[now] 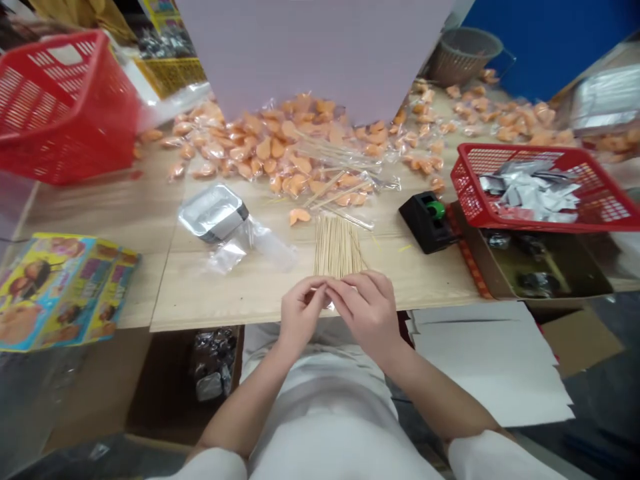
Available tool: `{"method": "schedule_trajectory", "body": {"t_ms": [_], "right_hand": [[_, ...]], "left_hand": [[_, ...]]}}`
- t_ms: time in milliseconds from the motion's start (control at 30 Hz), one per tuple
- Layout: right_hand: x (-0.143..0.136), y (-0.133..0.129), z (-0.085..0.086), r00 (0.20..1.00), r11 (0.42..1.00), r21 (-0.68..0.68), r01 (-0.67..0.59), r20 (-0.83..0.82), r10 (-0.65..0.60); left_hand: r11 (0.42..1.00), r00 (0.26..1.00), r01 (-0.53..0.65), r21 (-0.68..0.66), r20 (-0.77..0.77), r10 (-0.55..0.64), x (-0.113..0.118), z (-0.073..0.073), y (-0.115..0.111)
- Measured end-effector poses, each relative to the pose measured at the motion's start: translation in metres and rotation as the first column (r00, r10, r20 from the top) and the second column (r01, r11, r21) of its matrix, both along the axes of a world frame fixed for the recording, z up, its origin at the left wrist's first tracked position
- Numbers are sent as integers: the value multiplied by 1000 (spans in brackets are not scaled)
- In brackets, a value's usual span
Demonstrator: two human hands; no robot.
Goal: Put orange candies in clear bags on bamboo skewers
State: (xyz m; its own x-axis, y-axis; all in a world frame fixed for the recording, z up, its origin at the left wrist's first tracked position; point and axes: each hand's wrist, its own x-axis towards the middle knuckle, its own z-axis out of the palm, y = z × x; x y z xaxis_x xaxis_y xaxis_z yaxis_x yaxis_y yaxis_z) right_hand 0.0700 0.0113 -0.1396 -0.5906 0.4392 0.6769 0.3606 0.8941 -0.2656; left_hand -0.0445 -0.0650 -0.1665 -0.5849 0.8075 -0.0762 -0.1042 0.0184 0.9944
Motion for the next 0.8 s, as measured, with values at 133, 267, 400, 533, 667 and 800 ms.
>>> {"method": "schedule_trajectory", "body": {"t_ms": [133, 267, 400, 533, 667, 800], "right_hand": [[-2, -6, 7, 996, 1000, -4, -1, 91, 2], [-1, -4, 1, 999, 998, -60, 20, 45, -17], [8, -2, -5, 998, 954, -299, 7, -61, -27], [22, -3, -10, 990, 876, -480, 36, -103, -97], [41, 3, -20, 959, 735, -665, 134, -100, -264], [81, 18, -40, 914, 469, -875, 118, -89, -395]], "left_hand": [[997, 914, 52, 55, -406, -25, 0, -1, -9], [998, 854, 40, 52, -520, -7, 5, -2, -12], [999, 894, 50, 19, -447, -36, 12, -3, -10], [994, 935, 112, -10, -338, -109, 19, -6, -7], [998, 994, 60, -12, -92, -61, 22, -10, -6], [999, 989, -44, -2, 139, 44, 13, -12, -5]]}}
